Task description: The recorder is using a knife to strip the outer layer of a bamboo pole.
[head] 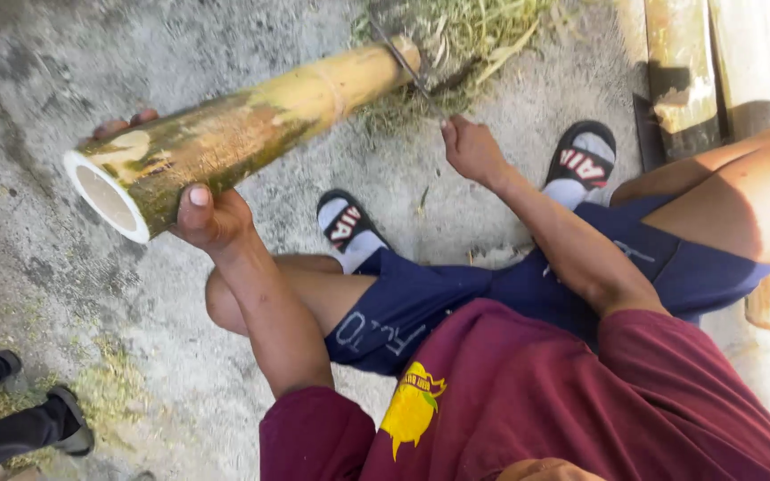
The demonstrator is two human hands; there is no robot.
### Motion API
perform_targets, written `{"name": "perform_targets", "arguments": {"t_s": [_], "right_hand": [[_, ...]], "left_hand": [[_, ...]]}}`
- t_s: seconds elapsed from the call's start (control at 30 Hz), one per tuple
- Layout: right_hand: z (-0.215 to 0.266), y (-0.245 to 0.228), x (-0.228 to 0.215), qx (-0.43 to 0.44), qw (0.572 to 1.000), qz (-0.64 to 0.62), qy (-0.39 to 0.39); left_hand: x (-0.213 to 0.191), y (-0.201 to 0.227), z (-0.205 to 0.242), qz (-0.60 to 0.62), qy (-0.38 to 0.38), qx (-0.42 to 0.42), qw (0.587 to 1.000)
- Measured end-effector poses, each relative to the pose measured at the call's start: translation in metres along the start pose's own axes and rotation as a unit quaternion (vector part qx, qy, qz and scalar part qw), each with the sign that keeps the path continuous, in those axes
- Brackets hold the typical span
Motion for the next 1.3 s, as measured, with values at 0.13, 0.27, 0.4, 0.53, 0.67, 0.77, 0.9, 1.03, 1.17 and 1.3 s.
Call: {"name": "perform_targets", "arguments": {"t_s": [0.13, 0.27, 0.4, 0.53, 0.67, 0.77, 0.9, 1.03, 1.17, 1.3], "right_hand": [[0.019, -0.056, -0.021, -0.022, 0.999, -0.021, -0.013], [0.005, -0.017, 0.0, 0.01, 0.998, -0.045, -0.053], [0.002, -0.024, -0.014, 0.031, 0.999, -0.017, -0.018], [0.001, -0.035, -0.008, -0.091, 0.994, -0.051, -0.01], [-0.007, 0.002, -0.001, 0.073, 0.997, 0.004, -0.01], [0.018, -0.046, -0.013, 0.02, 0.998, -0.017, -0.049], [-0.005, 0.042, 0.014, 0.157, 0.985, -0.037, -0.052], [0.016, -0.004, 0.003, 0.056, 0.998, -0.023, 0.027], [0.003, 0.01, 0.024, -0.007, 0.998, -0.049, -0.037], [0.01, 0.008, -0.001, 0.211, 0.958, -0.048, -0.19]], "left_hand": [[-0.001, -0.002, -0.004, -0.004, 0.004, 0.01, 1.0], [-0.007, -0.004, 0.0, 0.015, -0.003, -0.006, 1.0], [-0.004, -0.014, -0.013, 0.036, -0.019, 0.0, 0.999], [-0.014, -0.01, -0.005, 0.026, -0.01, 0.0, 1.0], [-0.016, -0.014, -0.009, 0.025, -0.012, 0.009, 1.0], [-0.011, -0.008, -0.005, 0.009, 0.0, -0.008, 1.0], [-0.017, -0.005, -0.002, -0.001, 0.007, -0.007, 1.0], [-0.001, -0.009, -0.007, -0.009, -0.001, 0.02, 1.0], [-0.007, -0.006, -0.003, -0.008, 0.002, 0.008, 1.0], [0.002, -0.005, -0.007, -0.001, 0.008, -0.006, 1.0]]}}
Point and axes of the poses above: each hand's wrist, its own z-axis away from the middle knuckle, its own x-axis out of the palm, y = z × x, the point moved 6 cm from there along -z, towards the middle knuckle, and after that the axes turned 5 degrees about z, right-handed, at the moved point
